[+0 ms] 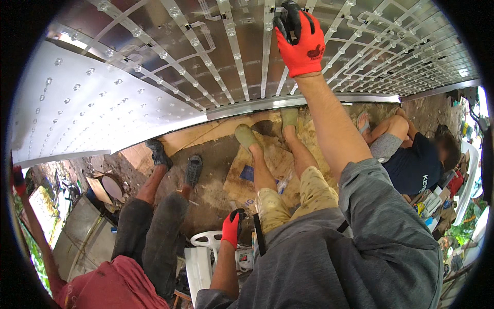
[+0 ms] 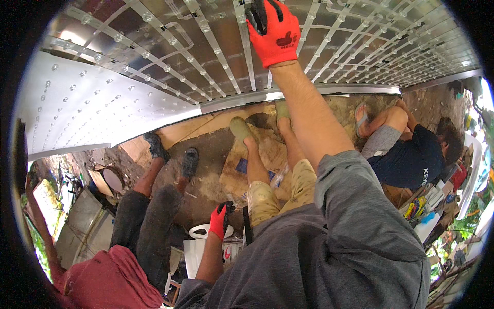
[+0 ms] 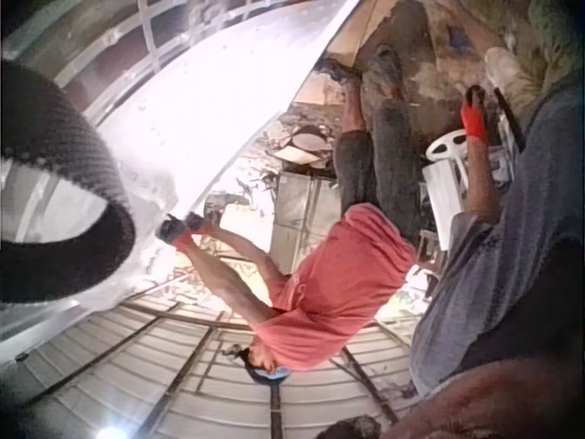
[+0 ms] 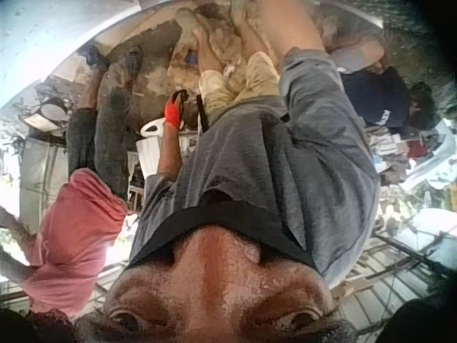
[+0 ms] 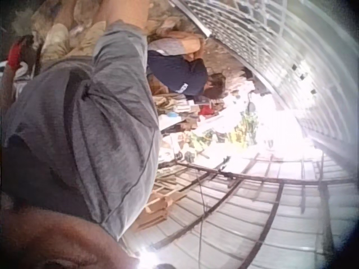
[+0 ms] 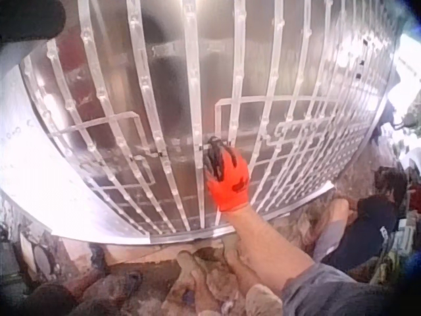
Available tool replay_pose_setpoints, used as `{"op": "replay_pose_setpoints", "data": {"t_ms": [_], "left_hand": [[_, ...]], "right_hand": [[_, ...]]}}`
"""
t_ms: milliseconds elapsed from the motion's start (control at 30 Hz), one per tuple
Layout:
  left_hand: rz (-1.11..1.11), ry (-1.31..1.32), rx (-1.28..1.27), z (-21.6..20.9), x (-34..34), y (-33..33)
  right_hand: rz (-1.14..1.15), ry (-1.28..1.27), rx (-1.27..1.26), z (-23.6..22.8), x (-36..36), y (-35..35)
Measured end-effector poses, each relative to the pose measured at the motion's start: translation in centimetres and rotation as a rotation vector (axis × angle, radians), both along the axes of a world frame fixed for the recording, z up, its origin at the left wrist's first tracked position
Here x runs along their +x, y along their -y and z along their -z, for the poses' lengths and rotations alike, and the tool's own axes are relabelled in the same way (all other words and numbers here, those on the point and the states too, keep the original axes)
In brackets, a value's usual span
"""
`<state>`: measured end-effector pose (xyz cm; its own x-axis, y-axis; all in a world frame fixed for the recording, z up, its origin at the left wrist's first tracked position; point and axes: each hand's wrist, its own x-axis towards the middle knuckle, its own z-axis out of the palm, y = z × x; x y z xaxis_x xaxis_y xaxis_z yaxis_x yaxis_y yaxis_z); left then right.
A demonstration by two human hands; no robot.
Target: The person handles a white perforated plastic sheet, peeling off a protective film and discarding it. They then use a utility knife to cut and trim clear plastic strips attached to a large metal frame, working alongside other people in a cluttered workshop.
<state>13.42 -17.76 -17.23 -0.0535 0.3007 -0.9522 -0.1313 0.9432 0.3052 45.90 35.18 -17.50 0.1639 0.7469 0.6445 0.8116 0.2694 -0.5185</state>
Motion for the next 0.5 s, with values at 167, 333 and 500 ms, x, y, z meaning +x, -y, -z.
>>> {"op": "replay_pose_setpoints", "data": {"t_ms": [167,333,500], "left_hand": [[0.077,-0.077,-0.076,-1.5,0.4,-0.4],[-0.021,0.013,-0.073,-2.1,1.4,-1.4],[-0.11,0.022,-0.077,0.2,1.0,-1.1]], "right_hand": [[-0.019,-0.035,-0.023,0.3,0.5,0.3],[-0.097,-0.086,-0.074,-0.6,0.4,0.5],[-0.057,-0.031,-0.022,0.8,1.3,0.5]]}}
